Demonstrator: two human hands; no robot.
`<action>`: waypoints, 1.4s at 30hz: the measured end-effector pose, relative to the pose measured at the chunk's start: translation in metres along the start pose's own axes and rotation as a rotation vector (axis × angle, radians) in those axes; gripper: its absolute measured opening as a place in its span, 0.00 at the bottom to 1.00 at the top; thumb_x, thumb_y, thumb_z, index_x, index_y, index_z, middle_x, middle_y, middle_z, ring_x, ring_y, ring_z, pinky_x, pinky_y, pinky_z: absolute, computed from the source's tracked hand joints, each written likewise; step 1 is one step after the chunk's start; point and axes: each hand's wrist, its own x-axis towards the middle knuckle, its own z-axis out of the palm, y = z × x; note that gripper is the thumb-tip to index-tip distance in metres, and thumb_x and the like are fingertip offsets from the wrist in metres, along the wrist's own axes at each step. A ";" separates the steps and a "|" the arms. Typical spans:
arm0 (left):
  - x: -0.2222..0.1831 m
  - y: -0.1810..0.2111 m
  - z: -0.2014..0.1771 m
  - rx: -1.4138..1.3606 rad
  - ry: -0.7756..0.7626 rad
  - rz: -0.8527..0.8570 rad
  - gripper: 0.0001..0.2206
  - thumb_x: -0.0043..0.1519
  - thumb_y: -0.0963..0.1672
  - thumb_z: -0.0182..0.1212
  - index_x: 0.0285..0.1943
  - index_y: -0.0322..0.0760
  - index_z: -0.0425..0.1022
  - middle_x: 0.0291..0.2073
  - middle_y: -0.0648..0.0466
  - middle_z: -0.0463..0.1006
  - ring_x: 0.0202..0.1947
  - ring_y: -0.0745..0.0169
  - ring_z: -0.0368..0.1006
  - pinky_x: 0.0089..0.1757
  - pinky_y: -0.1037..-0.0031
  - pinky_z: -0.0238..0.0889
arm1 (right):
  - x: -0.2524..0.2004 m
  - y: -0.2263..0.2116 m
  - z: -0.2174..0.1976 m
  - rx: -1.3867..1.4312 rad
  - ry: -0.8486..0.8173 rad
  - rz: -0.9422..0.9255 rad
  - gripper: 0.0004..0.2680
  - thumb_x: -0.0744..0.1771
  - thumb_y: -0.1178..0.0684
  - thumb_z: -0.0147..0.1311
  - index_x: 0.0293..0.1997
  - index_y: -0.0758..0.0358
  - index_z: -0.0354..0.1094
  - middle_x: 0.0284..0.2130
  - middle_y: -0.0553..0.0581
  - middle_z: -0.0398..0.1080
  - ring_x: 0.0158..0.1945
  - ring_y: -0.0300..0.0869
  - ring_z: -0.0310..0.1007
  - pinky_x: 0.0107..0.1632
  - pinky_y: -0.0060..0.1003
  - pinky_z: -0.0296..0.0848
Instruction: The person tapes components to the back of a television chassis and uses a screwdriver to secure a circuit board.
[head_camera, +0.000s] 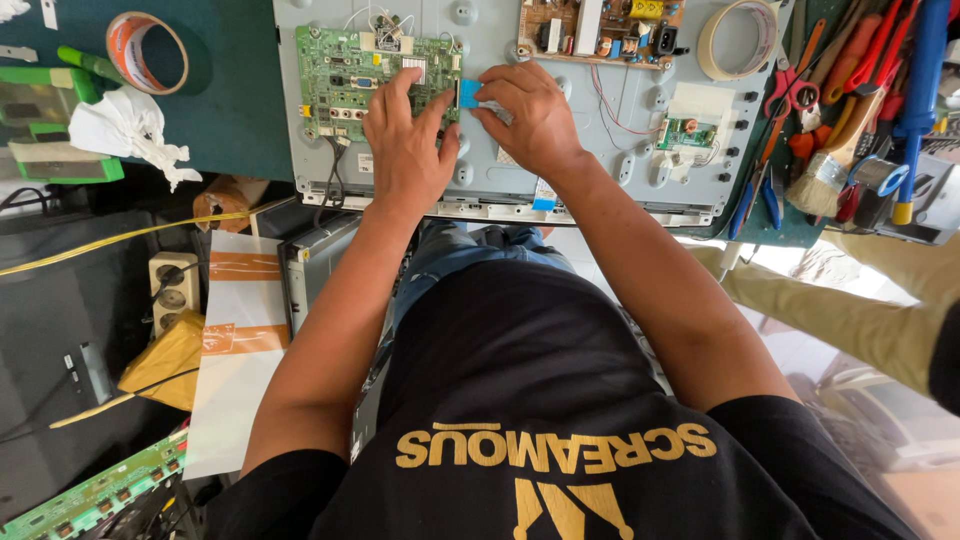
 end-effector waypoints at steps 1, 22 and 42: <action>0.000 0.001 -0.001 0.001 -0.002 0.002 0.16 0.64 0.43 0.73 0.61 0.45 0.82 0.66 0.49 0.61 0.62 0.40 0.62 0.54 0.45 0.63 | -0.001 0.000 0.000 0.001 0.003 0.002 0.05 0.70 0.59 0.70 0.46 0.65 0.76 0.47 0.62 0.77 0.45 0.54 0.75 0.50 0.51 0.73; 0.000 0.000 0.001 0.009 0.000 -0.001 0.16 0.63 0.44 0.73 0.61 0.46 0.84 0.66 0.49 0.61 0.62 0.38 0.62 0.56 0.45 0.63 | 0.000 0.001 0.001 0.012 -0.017 0.033 0.06 0.68 0.59 0.72 0.46 0.61 0.77 0.49 0.60 0.78 0.44 0.55 0.74 0.50 0.53 0.73; -0.002 -0.004 0.001 -0.025 -0.010 0.013 0.14 0.66 0.44 0.71 0.61 0.44 0.82 0.66 0.48 0.60 0.63 0.37 0.61 0.56 0.44 0.62 | 0.009 0.012 -0.005 0.072 -0.070 -0.025 0.07 0.68 0.58 0.75 0.46 0.63 0.79 0.48 0.61 0.80 0.45 0.55 0.76 0.50 0.52 0.75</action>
